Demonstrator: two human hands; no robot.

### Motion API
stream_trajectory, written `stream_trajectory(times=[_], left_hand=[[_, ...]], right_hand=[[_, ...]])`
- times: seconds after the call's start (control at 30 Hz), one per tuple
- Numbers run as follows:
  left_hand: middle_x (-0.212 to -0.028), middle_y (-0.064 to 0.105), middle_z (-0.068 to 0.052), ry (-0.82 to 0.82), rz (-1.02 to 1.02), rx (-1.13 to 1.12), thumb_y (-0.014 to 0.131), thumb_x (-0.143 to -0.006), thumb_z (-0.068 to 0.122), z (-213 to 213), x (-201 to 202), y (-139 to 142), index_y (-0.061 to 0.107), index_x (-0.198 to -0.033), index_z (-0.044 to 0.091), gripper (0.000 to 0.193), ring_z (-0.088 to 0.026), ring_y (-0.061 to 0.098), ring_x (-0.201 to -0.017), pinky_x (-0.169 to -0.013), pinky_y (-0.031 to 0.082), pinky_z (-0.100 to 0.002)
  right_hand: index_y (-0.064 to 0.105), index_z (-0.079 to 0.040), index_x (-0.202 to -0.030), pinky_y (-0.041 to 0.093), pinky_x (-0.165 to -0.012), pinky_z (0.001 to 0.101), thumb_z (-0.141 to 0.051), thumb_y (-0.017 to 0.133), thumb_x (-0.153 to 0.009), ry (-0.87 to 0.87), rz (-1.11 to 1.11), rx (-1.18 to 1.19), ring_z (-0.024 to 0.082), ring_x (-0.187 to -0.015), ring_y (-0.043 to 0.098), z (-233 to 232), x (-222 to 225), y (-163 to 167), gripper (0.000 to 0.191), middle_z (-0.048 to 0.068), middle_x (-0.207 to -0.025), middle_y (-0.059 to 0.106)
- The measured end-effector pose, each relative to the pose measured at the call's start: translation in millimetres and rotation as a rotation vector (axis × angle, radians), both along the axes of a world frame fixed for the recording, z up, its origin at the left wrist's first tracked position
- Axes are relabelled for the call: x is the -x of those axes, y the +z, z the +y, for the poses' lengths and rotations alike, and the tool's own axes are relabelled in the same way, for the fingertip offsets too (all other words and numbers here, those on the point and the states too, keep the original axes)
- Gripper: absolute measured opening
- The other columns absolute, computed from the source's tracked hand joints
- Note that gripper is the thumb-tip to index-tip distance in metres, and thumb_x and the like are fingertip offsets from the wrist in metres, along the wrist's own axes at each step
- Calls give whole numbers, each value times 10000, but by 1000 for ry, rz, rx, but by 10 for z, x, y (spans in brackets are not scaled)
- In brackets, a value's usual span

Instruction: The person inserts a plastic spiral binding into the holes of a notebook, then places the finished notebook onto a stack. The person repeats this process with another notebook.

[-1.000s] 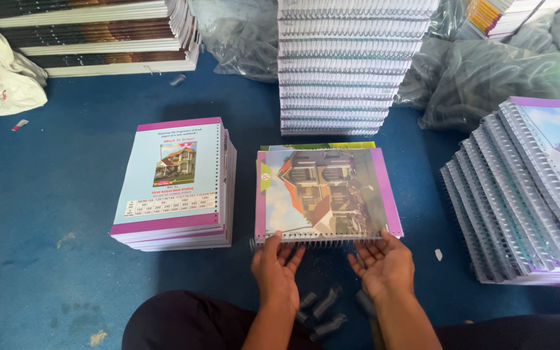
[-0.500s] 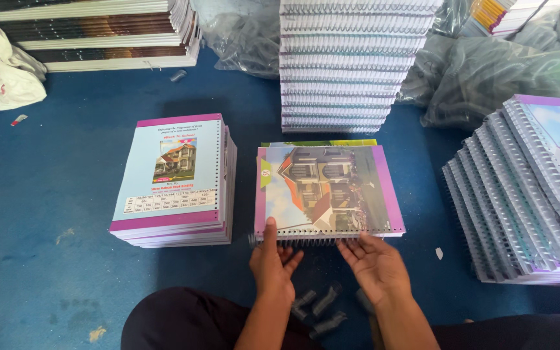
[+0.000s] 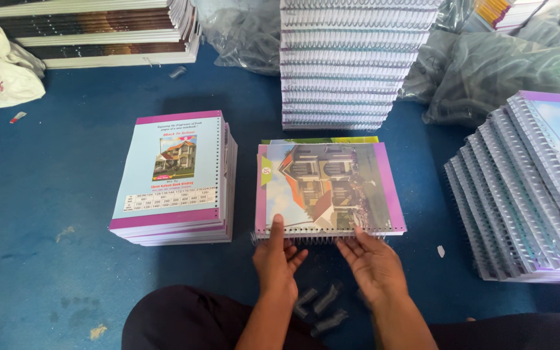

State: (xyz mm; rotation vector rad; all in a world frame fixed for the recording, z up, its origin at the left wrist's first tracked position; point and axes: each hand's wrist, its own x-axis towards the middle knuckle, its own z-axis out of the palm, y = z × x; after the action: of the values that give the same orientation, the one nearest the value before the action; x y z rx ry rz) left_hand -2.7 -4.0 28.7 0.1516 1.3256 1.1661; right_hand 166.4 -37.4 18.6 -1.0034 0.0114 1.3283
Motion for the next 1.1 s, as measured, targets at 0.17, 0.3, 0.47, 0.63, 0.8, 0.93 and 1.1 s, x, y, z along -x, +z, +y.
stream_trajectory(times=[0.17, 0.3, 0.47, 0.63, 0.8, 0.93, 1.1], left_hand=[[-1009, 674, -92, 84, -214, -269, 720, -826, 273, -90, -56, 41, 623, -1121, 28, 396, -187, 705, -848, -802, 644, -359], [-996, 682, -138, -9, -11, -200, 774, -823, 297, -87, -27, 55, 640, -1091, -56, 463, -214, 732, -848, -815, 676, -344], [-934, 605, -146, -58, 6, -66, 762, -893, 393, -57, -37, 130, 651, -1079, -71, 513, -211, 622, -774, -700, 620, -385], [-952, 678, -59, -20, -176, -193, 788, -732, 248, -123, -80, 183, 622, -1076, 72, 421, -184, 700, -834, -701, 661, -354], [-894, 670, -124, -72, -16, -140, 855, -799, 311, -100, -62, 110, 614, -1019, -43, 482, -213, 694, -769, -670, 645, -337], [-859, 632, -87, -102, 10, -111, 828, -804, 362, -79, -56, 50, 632, -1009, -10, 468, -168, 647, -724, -638, 641, -341], [-853, 618, -66, -106, -33, -125, 834, -785, 375, -98, -53, 63, 623, -985, 16, 462, -150, 638, -731, -644, 646, -333]], right_hand=[[571, 57, -1205, 511, -973, 498, -312, 749, -989, -42, -139, 239, 288, -971, 576, 34, 97, 56, 463, 153, -1040, 573], [550, -80, -1213, 532, -948, 488, -357, 626, -923, -75, 54, 187, 314, -1026, 635, 32, 139, 215, 408, 166, -1090, 610], [571, 23, -1155, 568, -944, 429, -136, 724, -803, 42, -10, -7, 262, -1025, 687, -53, 56, 115, 416, 142, -1078, 663], [582, 56, -1177, 554, -809, 390, -291, 822, -875, 19, -134, 210, 263, -943, 616, -7, 42, -87, 519, 166, -1034, 606], [592, -8, -1168, 556, -790, 421, -377, 761, -880, 6, -110, 209, 263, -935, 618, 15, 98, -1, 497, 149, -1020, 596], [580, -35, -1149, 571, -821, 433, -276, 666, -904, -217, -150, 78, 292, -1002, 666, -143, 75, 97, 355, 167, -1088, 642], [540, -50, -1099, 581, -863, 423, -192, 622, -966, -332, -211, 30, 288, -1029, 694, -271, 63, 42, 211, 167, -1085, 680]])
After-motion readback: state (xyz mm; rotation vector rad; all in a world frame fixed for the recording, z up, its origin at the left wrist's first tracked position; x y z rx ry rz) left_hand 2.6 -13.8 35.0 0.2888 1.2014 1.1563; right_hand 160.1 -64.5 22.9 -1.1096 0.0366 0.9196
